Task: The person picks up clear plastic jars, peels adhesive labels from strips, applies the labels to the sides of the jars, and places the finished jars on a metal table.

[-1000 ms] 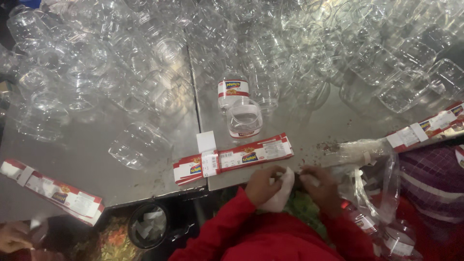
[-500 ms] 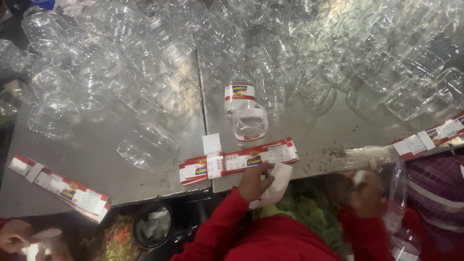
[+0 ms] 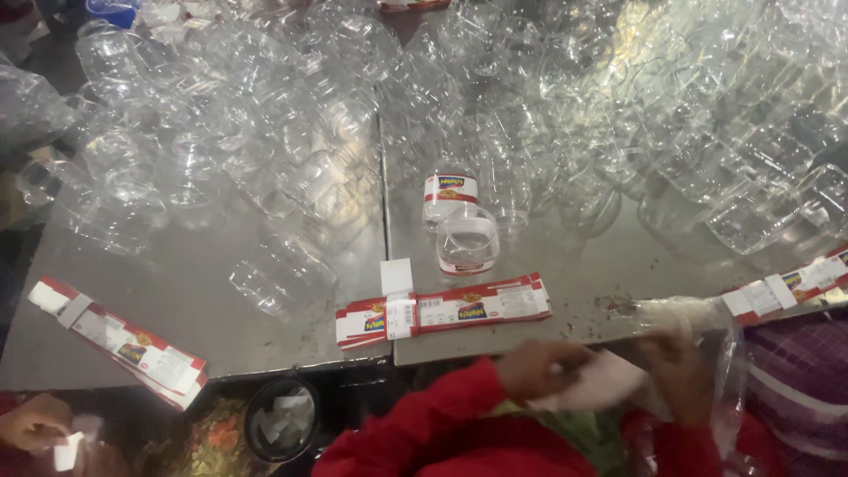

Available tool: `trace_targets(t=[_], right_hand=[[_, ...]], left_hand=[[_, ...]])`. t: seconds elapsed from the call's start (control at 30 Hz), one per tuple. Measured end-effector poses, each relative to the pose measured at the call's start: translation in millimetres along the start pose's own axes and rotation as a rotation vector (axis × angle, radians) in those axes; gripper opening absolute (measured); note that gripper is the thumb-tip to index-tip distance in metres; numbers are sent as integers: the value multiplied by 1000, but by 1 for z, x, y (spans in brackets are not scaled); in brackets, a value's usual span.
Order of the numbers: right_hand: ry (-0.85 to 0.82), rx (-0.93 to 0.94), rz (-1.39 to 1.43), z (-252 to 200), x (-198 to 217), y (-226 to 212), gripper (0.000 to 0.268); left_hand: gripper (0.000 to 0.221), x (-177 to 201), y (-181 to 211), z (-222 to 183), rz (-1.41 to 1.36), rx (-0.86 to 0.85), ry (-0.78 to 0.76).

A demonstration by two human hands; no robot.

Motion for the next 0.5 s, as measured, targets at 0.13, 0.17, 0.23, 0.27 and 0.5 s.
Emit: trace_targets(t=[0.13, 0.17, 0.23, 0.27, 0.5], right_hand=[[-558, -48, 350, -47, -58, -18, 22], [-719, -16, 389, -55, -64, -22, 22], [-958, 80, 419, -59, -60, -30, 23], [-939, 90, 385, -47, -52, -29, 23], [-38, 415, 96, -41, 41, -40, 44]], left_hand=[[34, -19, 33, 23, -151, -305, 18], [37, -15, 32, 31, -156, -293, 11], [44, 13, 18, 49, -124, -192, 129], [45, 28, 6, 57, -72, -123, 215], [106, 137, -93, 102, 308, -10, 488]])
Point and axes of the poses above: each hand's wrist, its own z-axis towards the middle knuckle, its own x-axis out of the back of the hand, y = z × x, the point moved 5 cm from there along z, towards the middle knuckle, and after that the axes turned 6 degrees about -z, right-handed, at the moved point
